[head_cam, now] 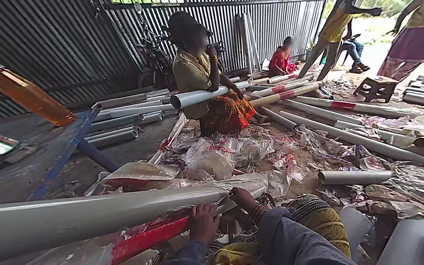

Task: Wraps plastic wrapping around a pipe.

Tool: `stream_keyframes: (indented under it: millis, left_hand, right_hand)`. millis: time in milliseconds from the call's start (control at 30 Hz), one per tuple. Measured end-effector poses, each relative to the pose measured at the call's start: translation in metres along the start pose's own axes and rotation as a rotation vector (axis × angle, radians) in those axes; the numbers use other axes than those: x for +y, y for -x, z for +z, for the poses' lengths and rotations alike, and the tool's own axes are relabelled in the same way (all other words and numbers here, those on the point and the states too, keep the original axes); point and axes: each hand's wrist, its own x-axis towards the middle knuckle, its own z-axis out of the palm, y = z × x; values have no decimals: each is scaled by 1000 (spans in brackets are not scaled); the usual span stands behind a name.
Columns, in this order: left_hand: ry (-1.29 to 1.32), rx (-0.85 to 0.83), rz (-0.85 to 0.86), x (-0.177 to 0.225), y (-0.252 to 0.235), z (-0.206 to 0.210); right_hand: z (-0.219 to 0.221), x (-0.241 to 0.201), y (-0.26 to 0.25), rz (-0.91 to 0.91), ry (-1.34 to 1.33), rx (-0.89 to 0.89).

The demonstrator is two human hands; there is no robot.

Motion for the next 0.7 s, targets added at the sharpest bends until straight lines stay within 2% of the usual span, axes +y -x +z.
stream_keyframes:
  millis: [300, 700]
  left_hand:
    - [22, -71, -34, 4, 2, -8]
    - [-16, -50, -56, 7, -1, -5]
  right_hand:
    - [-2, -4, 3, -30, -6, 12]
    - [8, -10, -4, -80, -107, 125]
